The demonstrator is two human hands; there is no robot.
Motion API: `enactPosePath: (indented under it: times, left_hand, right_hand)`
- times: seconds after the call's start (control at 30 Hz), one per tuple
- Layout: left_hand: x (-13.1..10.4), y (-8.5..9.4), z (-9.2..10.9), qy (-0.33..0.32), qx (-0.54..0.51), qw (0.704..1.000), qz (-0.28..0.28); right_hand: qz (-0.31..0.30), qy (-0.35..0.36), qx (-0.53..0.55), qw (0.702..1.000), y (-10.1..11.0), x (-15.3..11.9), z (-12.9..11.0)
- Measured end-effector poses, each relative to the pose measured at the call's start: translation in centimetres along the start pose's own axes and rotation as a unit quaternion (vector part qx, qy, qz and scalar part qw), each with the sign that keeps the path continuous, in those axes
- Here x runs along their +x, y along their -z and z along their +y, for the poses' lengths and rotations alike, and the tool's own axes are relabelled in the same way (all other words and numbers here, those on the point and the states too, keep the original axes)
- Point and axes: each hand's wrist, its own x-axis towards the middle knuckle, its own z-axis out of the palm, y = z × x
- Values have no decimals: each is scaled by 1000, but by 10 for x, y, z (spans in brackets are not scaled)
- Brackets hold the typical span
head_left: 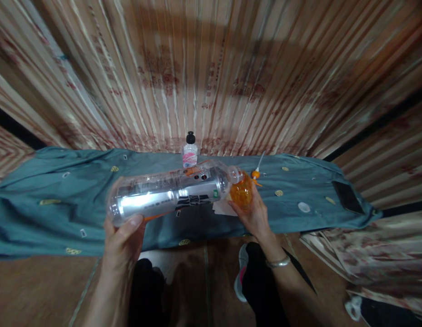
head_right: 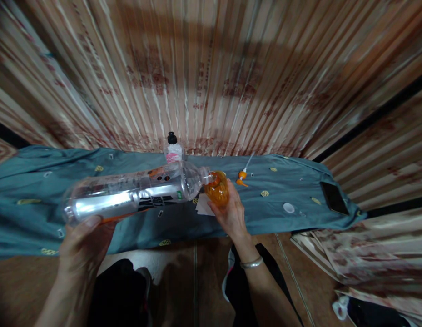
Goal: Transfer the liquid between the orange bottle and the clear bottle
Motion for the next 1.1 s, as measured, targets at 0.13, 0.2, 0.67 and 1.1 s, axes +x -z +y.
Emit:
enactPosePath:
  times: [0.13,0.2,0.67,1.1]
  left_hand:
    - [0,0,-1,7,-9,1000,2]
    - [-1,0,-1,13,-13,1000,6]
    - [-3,-21,12,36,-11,998,49]
    - [-3,-1,-1,38,-6,999,11]
  right_hand:
    - [-4,5,2,1000,0,0,1]
    - [-7,5,4,1000,1,0,0]
    - [-7,-15,12,1000,3,2,-7]
    - [9,-48,32,998,3,5,-12]
